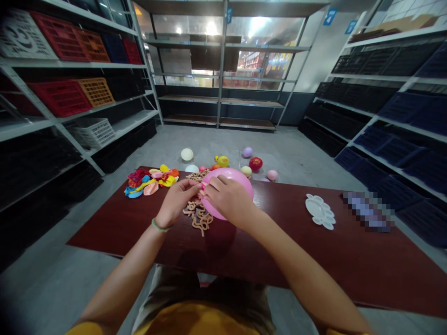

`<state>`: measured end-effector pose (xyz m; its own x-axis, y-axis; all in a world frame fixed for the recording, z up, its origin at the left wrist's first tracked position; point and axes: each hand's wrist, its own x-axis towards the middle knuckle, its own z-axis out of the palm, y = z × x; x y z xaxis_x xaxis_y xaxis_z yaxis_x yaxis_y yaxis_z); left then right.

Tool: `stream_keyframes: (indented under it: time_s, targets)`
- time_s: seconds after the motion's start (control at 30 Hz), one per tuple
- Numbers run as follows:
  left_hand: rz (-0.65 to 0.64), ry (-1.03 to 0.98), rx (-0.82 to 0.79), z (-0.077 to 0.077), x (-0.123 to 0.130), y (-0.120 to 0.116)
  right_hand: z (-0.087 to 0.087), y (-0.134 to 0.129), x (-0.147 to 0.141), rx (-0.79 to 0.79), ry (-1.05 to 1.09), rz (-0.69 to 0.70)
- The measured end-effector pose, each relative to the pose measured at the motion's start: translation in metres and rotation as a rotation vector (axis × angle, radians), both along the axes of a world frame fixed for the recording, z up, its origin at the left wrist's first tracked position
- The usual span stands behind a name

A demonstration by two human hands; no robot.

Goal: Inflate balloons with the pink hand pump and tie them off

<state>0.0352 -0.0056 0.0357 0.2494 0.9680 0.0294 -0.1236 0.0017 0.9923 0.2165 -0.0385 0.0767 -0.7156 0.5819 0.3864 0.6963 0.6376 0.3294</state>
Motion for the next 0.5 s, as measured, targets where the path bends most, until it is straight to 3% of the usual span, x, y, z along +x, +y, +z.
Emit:
stream_keyframes:
  time_s: [0.27,0.5]
  targets:
    - [-0.004,-0.008,0.030,0.000,-0.005,0.001,0.004,-0.009,0.003,-0.019,0.039,0.025]
    - [-0.048,-0.071,0.090,-0.005,-0.003,-0.007,0.001,-0.004,0.019,-0.146,0.256,0.036]
